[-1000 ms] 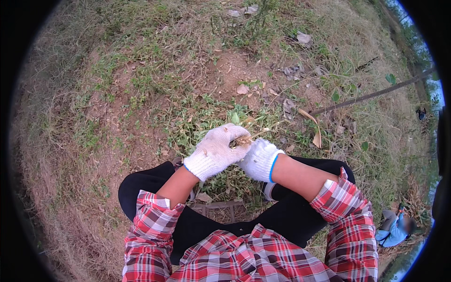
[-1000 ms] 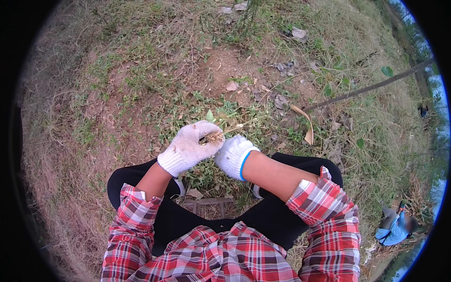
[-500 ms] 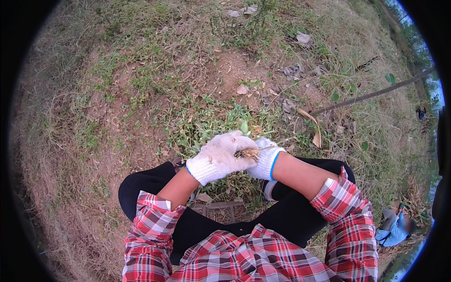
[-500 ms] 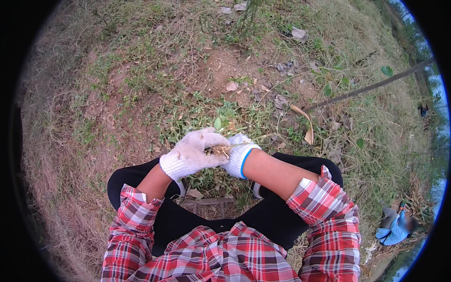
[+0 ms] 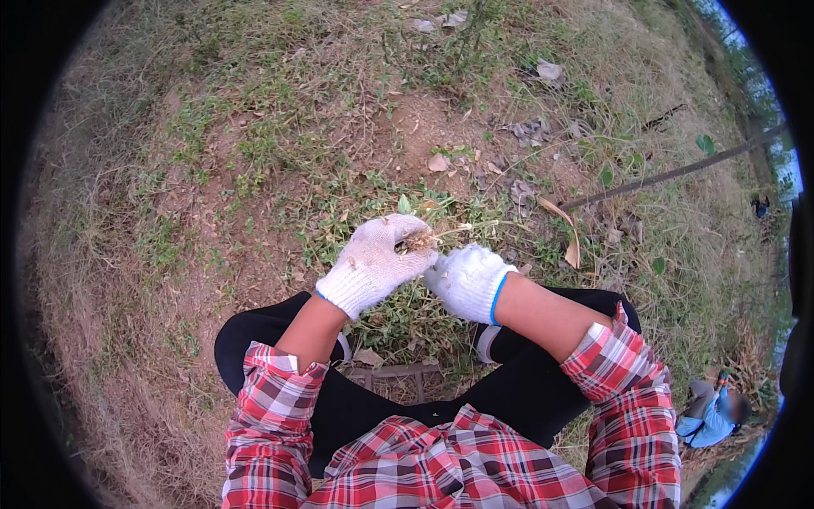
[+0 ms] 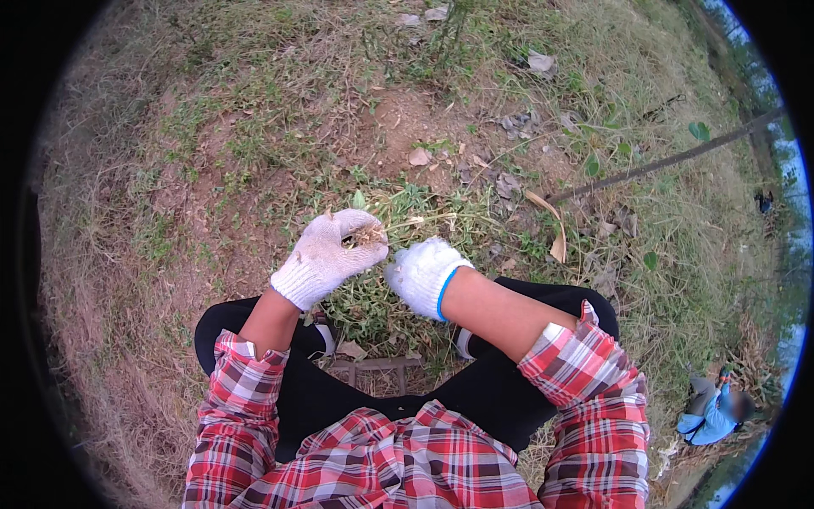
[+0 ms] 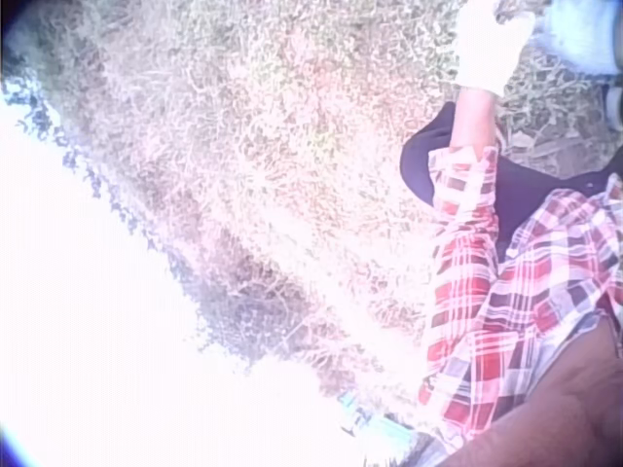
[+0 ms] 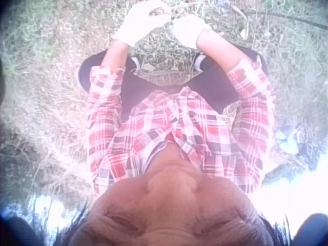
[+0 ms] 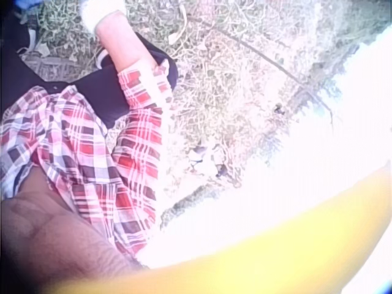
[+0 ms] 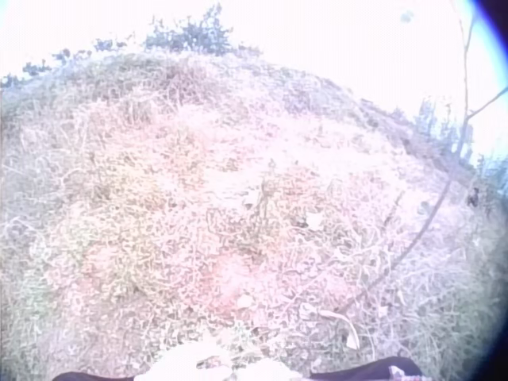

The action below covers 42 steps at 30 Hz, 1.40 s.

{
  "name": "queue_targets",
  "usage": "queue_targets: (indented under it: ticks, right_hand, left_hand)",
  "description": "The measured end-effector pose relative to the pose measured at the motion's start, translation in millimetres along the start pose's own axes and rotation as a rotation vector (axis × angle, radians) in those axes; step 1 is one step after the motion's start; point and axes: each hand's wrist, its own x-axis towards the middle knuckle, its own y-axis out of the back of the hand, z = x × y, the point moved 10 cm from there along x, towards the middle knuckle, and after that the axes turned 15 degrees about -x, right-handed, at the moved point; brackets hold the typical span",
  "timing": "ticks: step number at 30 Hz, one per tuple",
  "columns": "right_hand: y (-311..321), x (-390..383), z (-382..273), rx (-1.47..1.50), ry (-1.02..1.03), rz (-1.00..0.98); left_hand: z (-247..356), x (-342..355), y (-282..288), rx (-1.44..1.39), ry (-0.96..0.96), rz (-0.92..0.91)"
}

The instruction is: The person sits on the ground and uses gloved hands to pick up small green plants, separate leaves from stems, and place the separated parts into a pile on their lap.

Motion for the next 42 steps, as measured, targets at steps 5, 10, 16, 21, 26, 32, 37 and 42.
queue_targets:
  ticks: [5,10,16,21,26,32,37,42]
  right_hand:
    - [-6,4,5,0.005,-0.009,0.027]
    - [-5,2,11,0.052,-0.062,0.005]
    - [-9,-1,7,0.039,-0.018,0.066]
    - [-5,-2,7,0.040,-0.022,0.128]
    - [2,-2,9,0.042,-0.051,0.073]
    - [-3,1,20,0.079,-0.091,-0.026]
    - [-15,4,29,0.155,-0.175,-0.037]
    - [-12,4,26,0.169,-0.148,0.015]
  left_hand:
    - [-11,-3,-14,-0.124,0.154,-0.139]
    - [-9,-7,-26,-0.104,0.186,-0.217]
    - [-5,-7,-30,-0.072,0.126,-0.217]
    - [-5,-7,-34,-0.086,0.106,-0.213]
    - [-14,-6,-28,-0.178,0.154,-0.155]
    - [-5,-5,-16,-0.194,0.163,-0.112]
    - [0,-9,-30,-0.191,0.122,-0.169]
    - [0,-11,-35,-0.171,0.142,-0.167]
